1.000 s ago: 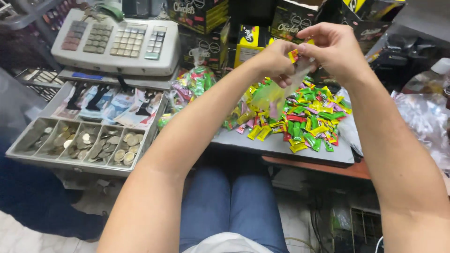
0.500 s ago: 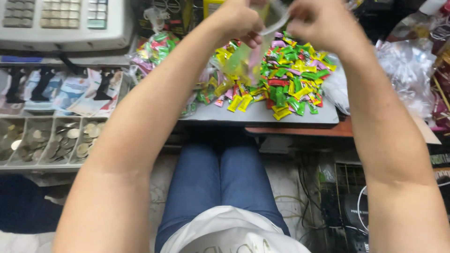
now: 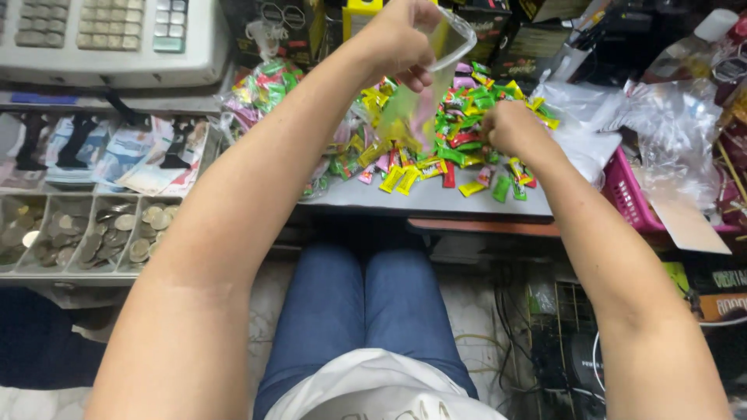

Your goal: Bagging small individually wrapped candies into plastic bags at a checkout counter

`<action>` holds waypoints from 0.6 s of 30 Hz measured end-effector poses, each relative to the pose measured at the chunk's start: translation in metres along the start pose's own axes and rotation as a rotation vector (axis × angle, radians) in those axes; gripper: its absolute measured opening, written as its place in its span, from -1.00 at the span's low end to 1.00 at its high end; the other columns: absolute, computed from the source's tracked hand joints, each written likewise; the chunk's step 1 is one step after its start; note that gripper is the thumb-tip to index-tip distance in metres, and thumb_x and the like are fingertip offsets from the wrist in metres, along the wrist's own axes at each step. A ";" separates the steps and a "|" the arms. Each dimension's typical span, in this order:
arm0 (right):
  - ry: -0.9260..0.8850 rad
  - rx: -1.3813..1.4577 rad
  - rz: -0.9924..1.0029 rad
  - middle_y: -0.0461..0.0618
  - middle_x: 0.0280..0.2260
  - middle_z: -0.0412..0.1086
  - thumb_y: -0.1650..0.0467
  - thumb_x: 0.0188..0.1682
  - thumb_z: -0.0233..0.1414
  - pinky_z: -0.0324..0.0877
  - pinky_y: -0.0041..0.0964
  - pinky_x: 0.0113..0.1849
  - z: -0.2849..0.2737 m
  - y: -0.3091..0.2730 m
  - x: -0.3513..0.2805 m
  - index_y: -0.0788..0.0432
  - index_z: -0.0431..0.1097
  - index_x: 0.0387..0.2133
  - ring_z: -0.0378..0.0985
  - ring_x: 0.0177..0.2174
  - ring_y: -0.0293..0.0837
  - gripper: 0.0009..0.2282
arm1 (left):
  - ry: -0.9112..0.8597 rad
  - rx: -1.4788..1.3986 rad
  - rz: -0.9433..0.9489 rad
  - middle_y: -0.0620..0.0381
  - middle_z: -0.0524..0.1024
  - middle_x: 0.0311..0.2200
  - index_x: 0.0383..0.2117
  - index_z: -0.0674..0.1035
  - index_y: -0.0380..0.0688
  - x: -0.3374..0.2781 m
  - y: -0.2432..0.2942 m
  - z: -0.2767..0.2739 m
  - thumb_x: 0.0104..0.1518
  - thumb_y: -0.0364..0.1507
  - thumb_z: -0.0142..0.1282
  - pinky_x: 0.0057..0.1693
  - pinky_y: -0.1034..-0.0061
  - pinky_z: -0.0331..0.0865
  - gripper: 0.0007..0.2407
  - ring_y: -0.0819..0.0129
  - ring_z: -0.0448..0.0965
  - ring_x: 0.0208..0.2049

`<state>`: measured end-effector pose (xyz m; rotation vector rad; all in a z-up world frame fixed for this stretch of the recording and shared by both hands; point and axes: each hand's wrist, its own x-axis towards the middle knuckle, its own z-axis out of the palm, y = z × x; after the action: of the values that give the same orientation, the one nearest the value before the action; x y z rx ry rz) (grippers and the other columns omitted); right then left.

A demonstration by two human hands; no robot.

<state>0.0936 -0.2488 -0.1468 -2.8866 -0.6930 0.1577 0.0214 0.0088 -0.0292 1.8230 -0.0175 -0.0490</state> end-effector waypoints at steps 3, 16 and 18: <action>0.086 0.053 -0.074 -0.03 -0.32 0.62 0.49 -0.22 0.13 0.42 -0.08 -0.13 -0.007 0.027 0.026 0.04 0.68 -0.37 0.62 -0.20 -0.01 -0.80 | 0.024 0.020 -0.072 -0.39 0.50 0.03 0.30 0.27 -0.20 -0.014 0.016 -0.004 0.00 -0.82 -0.06 -0.61 0.58 0.67 -0.38 0.34 0.72 -0.66; 1.019 0.406 -0.798 0.19 -0.31 0.47 0.71 0.13 0.13 0.38 -0.18 -0.24 -0.121 -0.123 -0.034 0.37 0.53 -0.29 0.50 -0.29 0.00 -0.90 | -0.023 -0.029 -0.040 -0.33 0.62 -0.30 0.26 0.39 -0.18 -0.011 0.019 0.010 -0.04 -0.82 -0.15 -0.60 0.54 0.60 -0.39 0.34 0.62 -0.71; 0.931 0.332 -0.873 0.19 -0.31 0.44 0.73 0.02 0.07 0.37 -0.15 -0.21 -0.119 -0.134 -0.024 0.38 0.52 -0.28 0.50 -0.29 0.04 -0.86 | -0.009 -0.089 -0.025 -0.31 0.59 -0.49 0.28 0.35 -0.24 -0.007 0.019 0.008 -0.12 -0.81 -0.12 -0.57 0.37 0.62 -0.34 0.19 0.67 -0.68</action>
<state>0.0302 -0.1588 -0.0039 -1.7731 -1.3850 -0.9770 0.0139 -0.0037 -0.0125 1.7342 0.0015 -0.0747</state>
